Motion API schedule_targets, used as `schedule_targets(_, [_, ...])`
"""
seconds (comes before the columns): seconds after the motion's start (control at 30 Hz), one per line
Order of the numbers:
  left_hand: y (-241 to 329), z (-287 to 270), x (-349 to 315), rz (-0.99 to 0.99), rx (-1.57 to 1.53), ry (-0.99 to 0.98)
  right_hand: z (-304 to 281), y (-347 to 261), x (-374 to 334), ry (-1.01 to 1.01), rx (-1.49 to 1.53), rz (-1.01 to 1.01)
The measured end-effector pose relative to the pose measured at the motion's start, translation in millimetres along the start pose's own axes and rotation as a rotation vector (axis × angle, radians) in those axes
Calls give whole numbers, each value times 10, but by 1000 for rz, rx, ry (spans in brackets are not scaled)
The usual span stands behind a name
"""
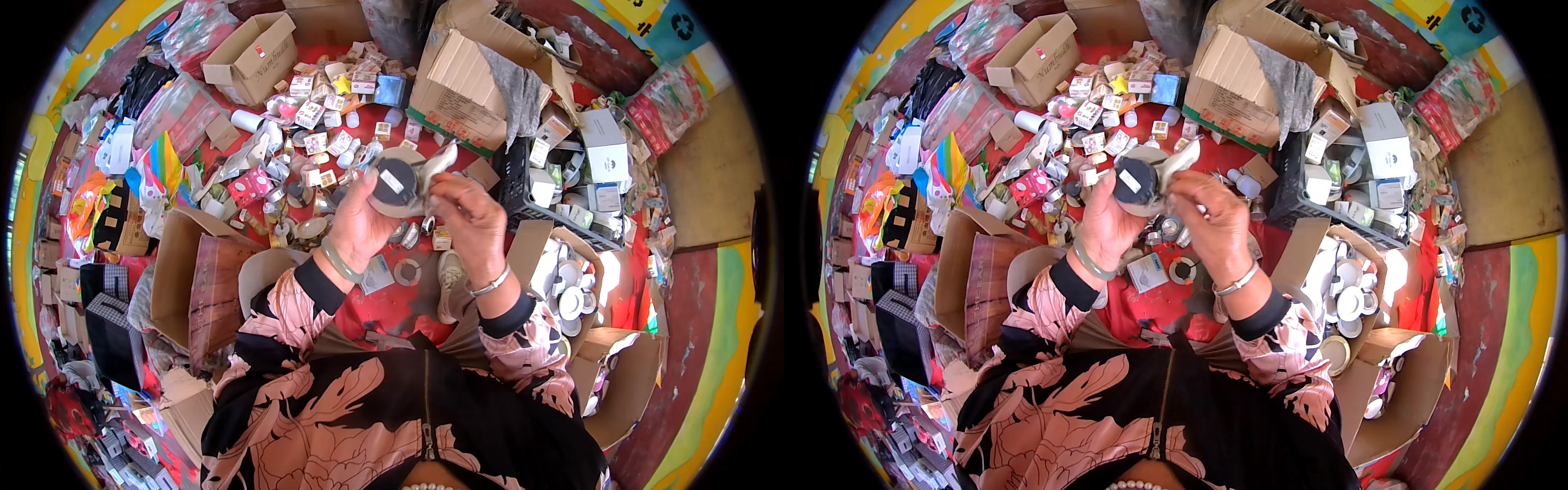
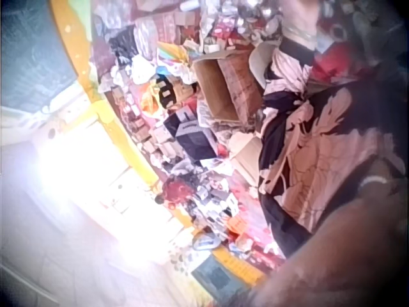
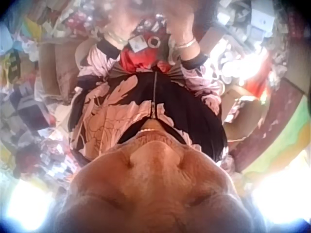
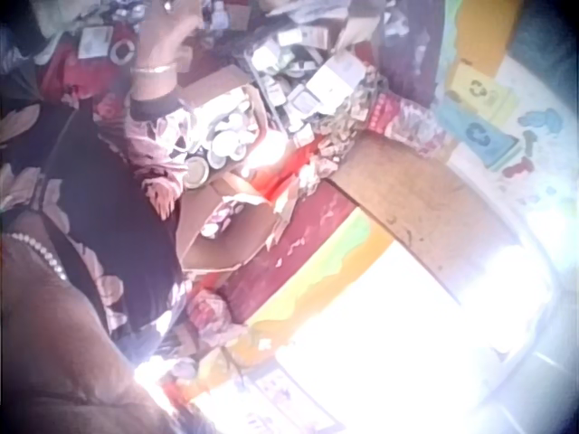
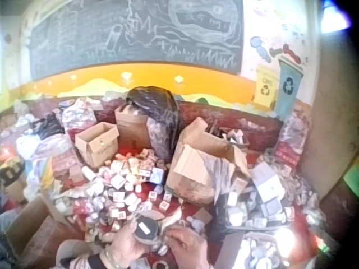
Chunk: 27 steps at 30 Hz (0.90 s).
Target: The person sits on the floor and wipes several small, round light fixtures with a white cloth. They pick up each fixture, wipe the surface, and place it into a cardboard box to the right.
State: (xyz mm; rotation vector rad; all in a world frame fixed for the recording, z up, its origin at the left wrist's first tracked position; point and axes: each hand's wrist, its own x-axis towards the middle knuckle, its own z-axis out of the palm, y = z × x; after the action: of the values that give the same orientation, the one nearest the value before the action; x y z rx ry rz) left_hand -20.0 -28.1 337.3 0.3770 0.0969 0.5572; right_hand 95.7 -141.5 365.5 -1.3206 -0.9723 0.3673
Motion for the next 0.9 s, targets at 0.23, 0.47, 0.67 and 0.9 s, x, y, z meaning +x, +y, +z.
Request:
schedule_targets(0.23, [36, 72, -76, -5, 44, -14, -15, 27, 10, 33, -381, -188])
schedule_targets(0.47, [98, 195, -143, -27, 307, -74, 3, 84, -75, 182, -64, -71])
schedule_targets(0.67, [121, 214, -160, -141, 289, -146, -111, -6, -23, 98, 0, -172])
schedule_targets(0.9, [172, 179, -165, -144, 354, -145, -518, 203, 281, 413, 417, 207])
